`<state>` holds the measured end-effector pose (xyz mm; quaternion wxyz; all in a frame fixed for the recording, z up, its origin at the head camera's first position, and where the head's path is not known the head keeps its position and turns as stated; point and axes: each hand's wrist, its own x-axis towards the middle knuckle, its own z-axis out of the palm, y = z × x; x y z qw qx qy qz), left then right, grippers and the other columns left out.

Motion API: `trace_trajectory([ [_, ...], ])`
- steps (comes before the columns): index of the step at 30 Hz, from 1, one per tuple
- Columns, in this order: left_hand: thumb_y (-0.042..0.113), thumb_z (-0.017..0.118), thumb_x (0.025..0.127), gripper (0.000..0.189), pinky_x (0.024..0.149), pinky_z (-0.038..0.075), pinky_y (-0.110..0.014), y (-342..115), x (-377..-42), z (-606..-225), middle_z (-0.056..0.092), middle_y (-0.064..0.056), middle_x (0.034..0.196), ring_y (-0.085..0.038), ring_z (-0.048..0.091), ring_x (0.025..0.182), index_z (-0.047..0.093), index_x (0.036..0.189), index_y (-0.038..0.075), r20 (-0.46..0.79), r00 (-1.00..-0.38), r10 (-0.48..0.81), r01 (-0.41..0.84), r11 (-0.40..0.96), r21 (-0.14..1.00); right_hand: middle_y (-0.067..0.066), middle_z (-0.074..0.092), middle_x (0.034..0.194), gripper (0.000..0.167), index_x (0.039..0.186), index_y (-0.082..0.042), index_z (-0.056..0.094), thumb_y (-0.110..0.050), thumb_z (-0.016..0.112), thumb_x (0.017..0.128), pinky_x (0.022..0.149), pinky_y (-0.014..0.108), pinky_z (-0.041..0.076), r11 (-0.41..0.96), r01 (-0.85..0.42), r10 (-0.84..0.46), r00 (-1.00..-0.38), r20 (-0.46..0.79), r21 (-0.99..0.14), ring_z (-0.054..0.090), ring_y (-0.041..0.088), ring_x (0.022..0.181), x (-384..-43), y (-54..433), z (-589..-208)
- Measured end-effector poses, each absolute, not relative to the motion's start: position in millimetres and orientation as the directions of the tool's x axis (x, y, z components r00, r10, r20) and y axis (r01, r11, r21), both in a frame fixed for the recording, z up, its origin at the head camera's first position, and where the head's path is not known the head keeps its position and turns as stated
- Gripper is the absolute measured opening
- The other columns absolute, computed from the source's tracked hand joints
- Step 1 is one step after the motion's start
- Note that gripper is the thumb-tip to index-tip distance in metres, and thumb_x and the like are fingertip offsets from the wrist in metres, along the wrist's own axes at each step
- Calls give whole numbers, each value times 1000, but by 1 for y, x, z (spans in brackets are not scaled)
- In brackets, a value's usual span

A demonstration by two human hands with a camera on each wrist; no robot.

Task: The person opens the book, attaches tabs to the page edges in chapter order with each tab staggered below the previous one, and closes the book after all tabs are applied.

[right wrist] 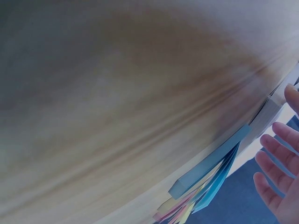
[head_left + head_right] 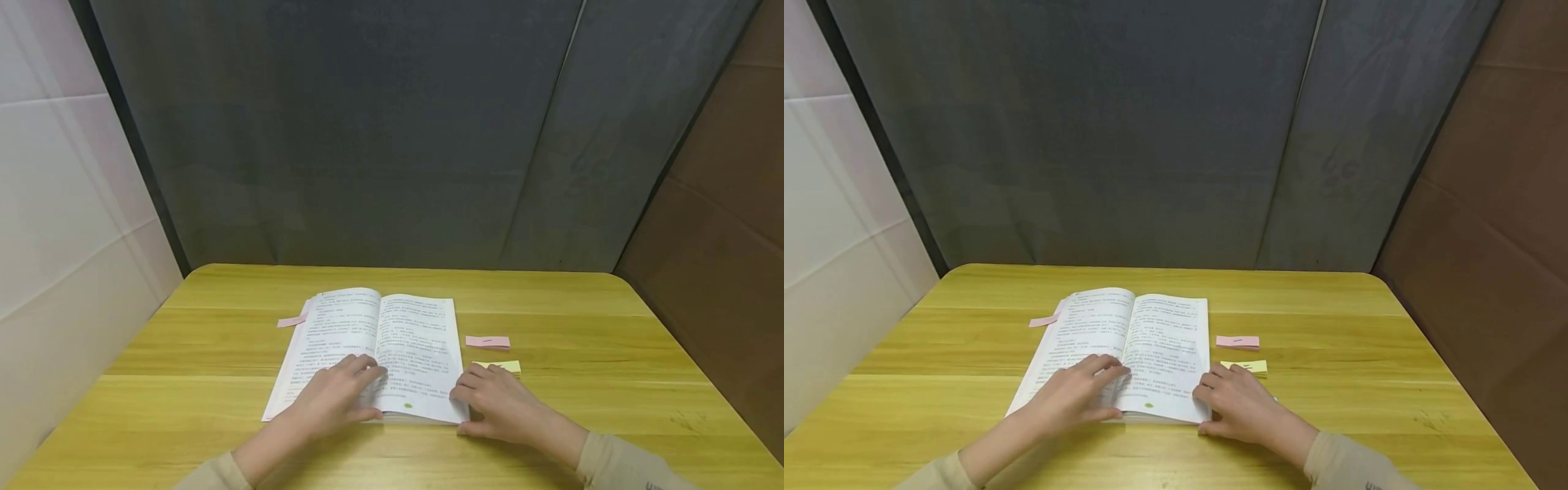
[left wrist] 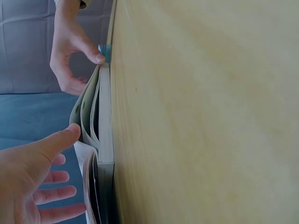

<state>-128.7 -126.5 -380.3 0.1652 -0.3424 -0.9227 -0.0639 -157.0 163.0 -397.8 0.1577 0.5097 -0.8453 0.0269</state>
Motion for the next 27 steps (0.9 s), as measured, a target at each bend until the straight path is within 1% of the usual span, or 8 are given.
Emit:
trace_trajectory([
  [6, 42, 68, 69, 51, 49, 44, -25, -128, -125, -380, 52, 3, 106, -13, 52, 89, 56, 112, 17, 373, -685, 626, 667, 744, -25, -8, 53, 88, 37, 90, -18, 60, -50, 63, 72, 67, 30, 42, 482, -868, -852, -432, 296, 118, 46, 10, 84, -158, 164, -399],
  [10, 33, 65, 71, 47, 47, 43, -25, -127, -123, -379, 51, 4, 110, -12, 52, 90, 54, 114, 20, 405, -652, 641, 682, 729, -56, -8, 53, 88, 37, 90, -18, 60, -50, 63, 72, 66, 30, 42, 478, -869, -855, -427, 295, 127, 46, 10, 84, -158, 164, -399],
  [12, 28, 61, 70, 47, 45, 41, -25, -127, -122, -379, 50, 4, 111, -13, 52, 91, 53, 115, 19, 434, -624, 649, 694, 716, -73, -8, 53, 89, 37, 90, -18, 60, -49, 64, 71, 65, 30, 42, 477, -868, -857, -425, 292, 135, 45, 10, 84, -158, 164, -399],
  [15, 22, 57, 69, 47, 43, 39, -23, -126, -123, -377, 50, 3, 113, -14, 52, 93, 52, 116, 17, 492, -565, 663, 719, 688, -101, -8, 53, 89, 37, 90, -18, 60, -50, 64, 71, 66, 31, 43, 479, -866, -858, -427, 287, 143, 45, 10, 84, -158, 164, -399],
  [20, 14, 52, 66, 51, 45, 41, -25, -125, -123, -372, 49, -1, 116, -16, 52, 96, 51, 117, 15, 569, -476, 671, 748, 649, -139, -8, 53, 90, 38, 91, -17, 61, -49, 64, 71, 68, 34, 43, 488, -862, -856, -442, 270, 138, 45, 11, 86, -157, 164, -398],
  [23, 11, 47, 65, 55, 53, 45, -29, -126, -123, -368, 47, -3, 120, -19, 50, 101, 50, 120, 13, 582, -453, 676, 756, 637, -151, -7, 54, 90, 38, 92, -17, 61, -48, 64, 71, 69, 34, 43, 494, -859, -854, -449, 263, 137, 46, 11, 86, -157, 164, -397],
  [25, 9, 44, 64, 57, 65, 47, -32, -127, -123, -366, 45, -6, 123, -21, 47, 105, 49, 121, 12, 581, -450, 678, 756, 635, -156, -7, 54, 91, 37, 92, -17, 62, -48, 64, 71, 70, 34, 43, 497, -857, -853, -452, 262, 140, 46, 11, 86, -157, 164, -397],
  [27, 8, 42, 65, 57, 76, 44, -36, -129, -123, -365, 43, -8, 126, -24, 44, 110, 48, 122, 10, 580, -449, 680, 755, 635, -160, -6, 54, 91, 37, 92, -17, 62, -48, 64, 71, 70, 35, 43, 498, -856, -852, -453, 262, 142, 46, 11, 87, -157, 164, -397],
])
